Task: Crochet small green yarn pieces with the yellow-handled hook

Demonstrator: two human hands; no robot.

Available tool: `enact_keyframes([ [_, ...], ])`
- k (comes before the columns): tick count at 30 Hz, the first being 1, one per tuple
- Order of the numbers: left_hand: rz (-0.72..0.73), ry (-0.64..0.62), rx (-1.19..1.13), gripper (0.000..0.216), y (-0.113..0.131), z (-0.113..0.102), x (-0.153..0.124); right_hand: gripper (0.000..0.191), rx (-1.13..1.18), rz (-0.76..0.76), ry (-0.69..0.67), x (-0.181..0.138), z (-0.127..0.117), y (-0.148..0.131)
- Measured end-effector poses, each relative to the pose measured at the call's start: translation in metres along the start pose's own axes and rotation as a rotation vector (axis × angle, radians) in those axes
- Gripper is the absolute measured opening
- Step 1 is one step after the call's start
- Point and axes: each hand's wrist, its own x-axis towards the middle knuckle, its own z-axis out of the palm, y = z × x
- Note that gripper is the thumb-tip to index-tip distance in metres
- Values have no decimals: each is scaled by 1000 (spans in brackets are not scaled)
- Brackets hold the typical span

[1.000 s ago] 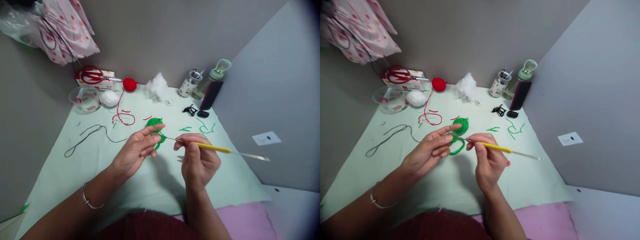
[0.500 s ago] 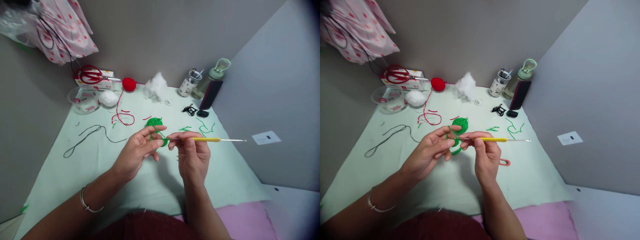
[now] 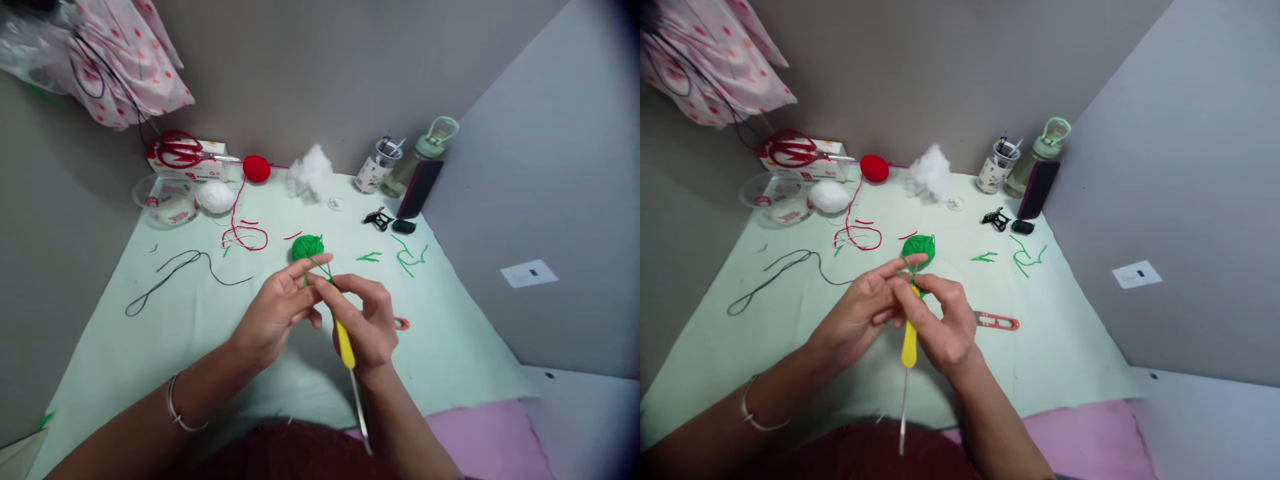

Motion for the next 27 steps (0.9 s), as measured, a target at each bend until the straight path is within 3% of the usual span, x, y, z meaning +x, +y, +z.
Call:
enact_keyframes([
  [3, -128, -27, -98, 41, 4, -1, 0, 26, 185, 79, 105, 8, -2, -1],
  [6, -54, 8, -86, 37, 9, -2, 1, 20, 512, 334, 192, 18, -4, -1],
  [9, 9, 8, -16, 41, 8, -2, 2, 17, 691, 454, 131, 22, -2, -1],
  [16, 96, 88, 123, 46, 0, 0, 2, 24, 470, 284, 77, 14, 4, -4],
  [21, -52, 16, -52, 38, 1, -2, 3, 35, 159, 34, 88, 10, 3, -3],
  [24, -83, 1, -113, 28, 3, -5, 5, 20, 375, 256, 129, 17, -1, 2],
  [27, -7, 27, -66, 23, 5, -5, 5, 15, 643, 476, 157, 22, -2, 6],
])
